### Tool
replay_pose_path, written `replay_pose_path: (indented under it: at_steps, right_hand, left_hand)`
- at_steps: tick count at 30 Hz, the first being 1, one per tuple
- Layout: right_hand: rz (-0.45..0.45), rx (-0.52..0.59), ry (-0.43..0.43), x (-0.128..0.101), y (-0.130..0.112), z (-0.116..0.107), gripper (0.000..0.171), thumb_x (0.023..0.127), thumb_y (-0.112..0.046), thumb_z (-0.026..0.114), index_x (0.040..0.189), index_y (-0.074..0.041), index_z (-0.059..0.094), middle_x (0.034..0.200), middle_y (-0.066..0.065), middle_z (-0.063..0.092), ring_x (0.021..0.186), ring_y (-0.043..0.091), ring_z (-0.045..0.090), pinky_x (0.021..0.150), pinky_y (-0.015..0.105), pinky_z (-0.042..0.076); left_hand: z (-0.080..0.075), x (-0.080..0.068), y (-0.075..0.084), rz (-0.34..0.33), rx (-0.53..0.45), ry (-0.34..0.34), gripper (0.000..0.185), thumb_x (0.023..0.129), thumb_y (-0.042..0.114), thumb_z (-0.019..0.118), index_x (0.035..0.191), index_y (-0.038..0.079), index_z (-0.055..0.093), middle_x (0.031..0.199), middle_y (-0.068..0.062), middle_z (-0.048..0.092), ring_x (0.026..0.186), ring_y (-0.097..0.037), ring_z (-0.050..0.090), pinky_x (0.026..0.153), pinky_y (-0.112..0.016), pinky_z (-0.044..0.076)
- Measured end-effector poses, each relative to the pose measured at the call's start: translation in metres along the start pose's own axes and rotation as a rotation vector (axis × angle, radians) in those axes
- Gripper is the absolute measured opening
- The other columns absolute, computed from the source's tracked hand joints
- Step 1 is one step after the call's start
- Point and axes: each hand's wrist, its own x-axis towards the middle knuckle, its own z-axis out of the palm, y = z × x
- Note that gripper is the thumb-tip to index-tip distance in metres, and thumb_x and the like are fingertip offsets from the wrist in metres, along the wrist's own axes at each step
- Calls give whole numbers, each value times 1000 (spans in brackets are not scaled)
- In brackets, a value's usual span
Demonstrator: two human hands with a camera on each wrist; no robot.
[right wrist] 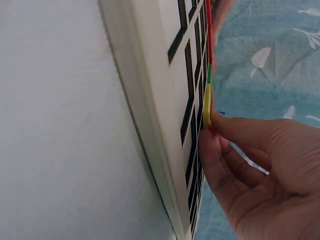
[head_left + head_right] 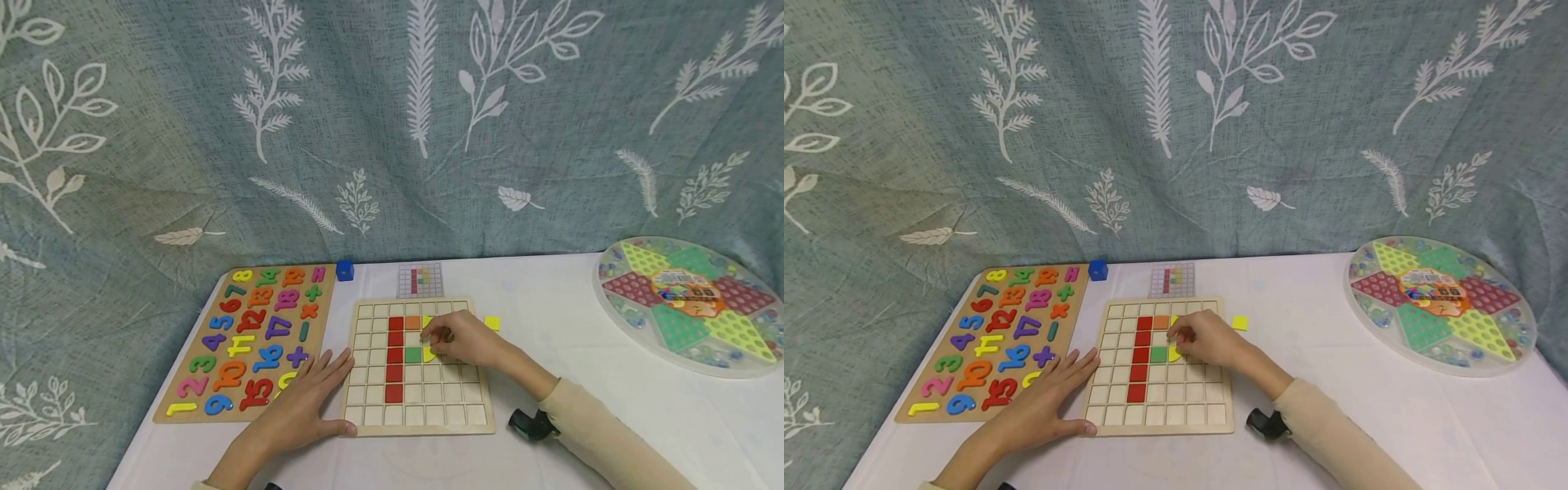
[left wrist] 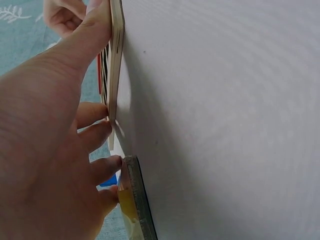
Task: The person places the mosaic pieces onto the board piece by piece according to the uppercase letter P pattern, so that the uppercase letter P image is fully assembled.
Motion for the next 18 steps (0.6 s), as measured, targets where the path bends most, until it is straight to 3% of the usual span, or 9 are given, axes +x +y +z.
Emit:
replay_pose_path:
  at_steps: [8,18]
  right_hand:
    - [-4,60,-8,-5,1,-8,20,81,-5,66,101,-5,66,80,-2,63,75,8,58,69,19,53]
    - [39,20,89,-14,11,-26,21,81,-5,65,103,-5,66,85,-1,65,79,8,59,71,21,53]
  left_hand:
    - [-1,-1,0,2,-7,-3,100,62,70,60,142,20,29,149,5,20,138,-26,12,112,-48,7]
    - [-1,0,0,1,2,-4,101,61,72,59,142,20,29,149,6,20,138,-26,12,112,-48,8]
